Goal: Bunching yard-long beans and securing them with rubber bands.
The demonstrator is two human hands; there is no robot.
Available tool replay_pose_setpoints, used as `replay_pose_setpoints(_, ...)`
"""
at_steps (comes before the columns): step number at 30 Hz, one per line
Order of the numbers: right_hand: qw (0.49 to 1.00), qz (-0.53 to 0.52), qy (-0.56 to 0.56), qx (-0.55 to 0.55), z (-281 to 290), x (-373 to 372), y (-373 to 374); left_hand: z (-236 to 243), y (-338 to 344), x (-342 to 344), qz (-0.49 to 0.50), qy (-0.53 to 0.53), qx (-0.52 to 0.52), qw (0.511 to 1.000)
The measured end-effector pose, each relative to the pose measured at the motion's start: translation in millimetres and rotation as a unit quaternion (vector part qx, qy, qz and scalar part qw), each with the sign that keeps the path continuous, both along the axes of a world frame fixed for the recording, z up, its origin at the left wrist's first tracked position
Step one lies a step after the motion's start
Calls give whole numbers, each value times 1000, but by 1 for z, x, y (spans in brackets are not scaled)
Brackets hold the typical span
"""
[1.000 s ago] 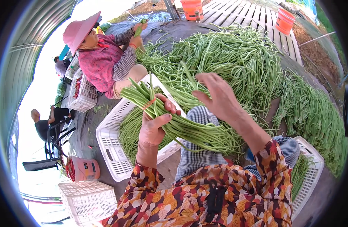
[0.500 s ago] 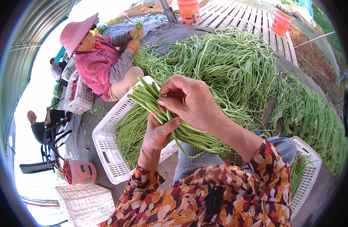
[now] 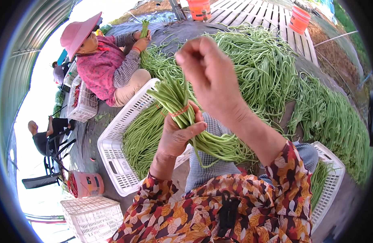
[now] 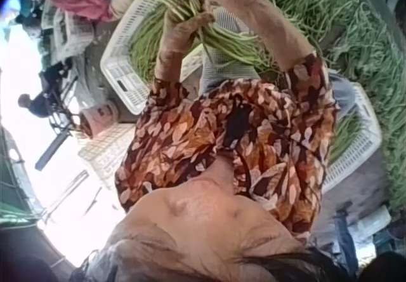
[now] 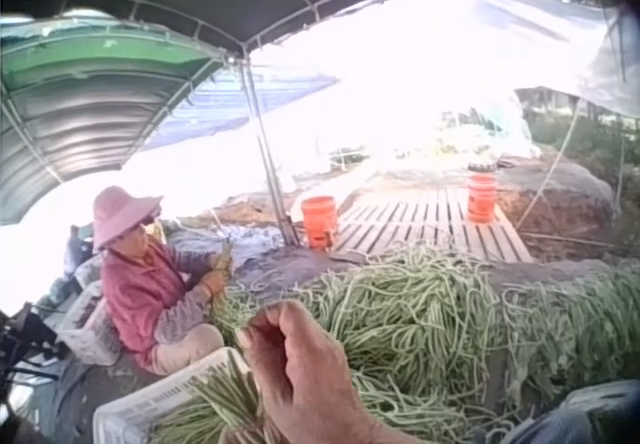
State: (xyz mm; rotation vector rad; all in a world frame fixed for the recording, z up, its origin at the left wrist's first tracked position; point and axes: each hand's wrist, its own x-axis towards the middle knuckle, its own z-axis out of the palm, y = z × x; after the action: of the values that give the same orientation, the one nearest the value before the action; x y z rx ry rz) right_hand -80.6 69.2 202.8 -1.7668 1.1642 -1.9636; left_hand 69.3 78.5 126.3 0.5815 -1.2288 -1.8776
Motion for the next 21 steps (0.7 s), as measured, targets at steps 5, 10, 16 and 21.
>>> replay_pose_setpoints(5, 972, 69, 143, 171, 2, -20, 12, -2, 1, 5, 19, -15, 37, 999)
replay_pose_setpoints(10, 983, 119, 56, 125, -26, -16, 25, 2, 6, -6, 24, -31, 18, 999)
replay_pose_setpoints(16, 909, 121, -373, 139, -9, -47, 10, 2, 7, -9, -38, -28, 10, 999)
replay_pose_setpoints(21, 969, -11, -152, 196, -35, -91, 19, 3, 0, -6, -7, 49, 29, 998)
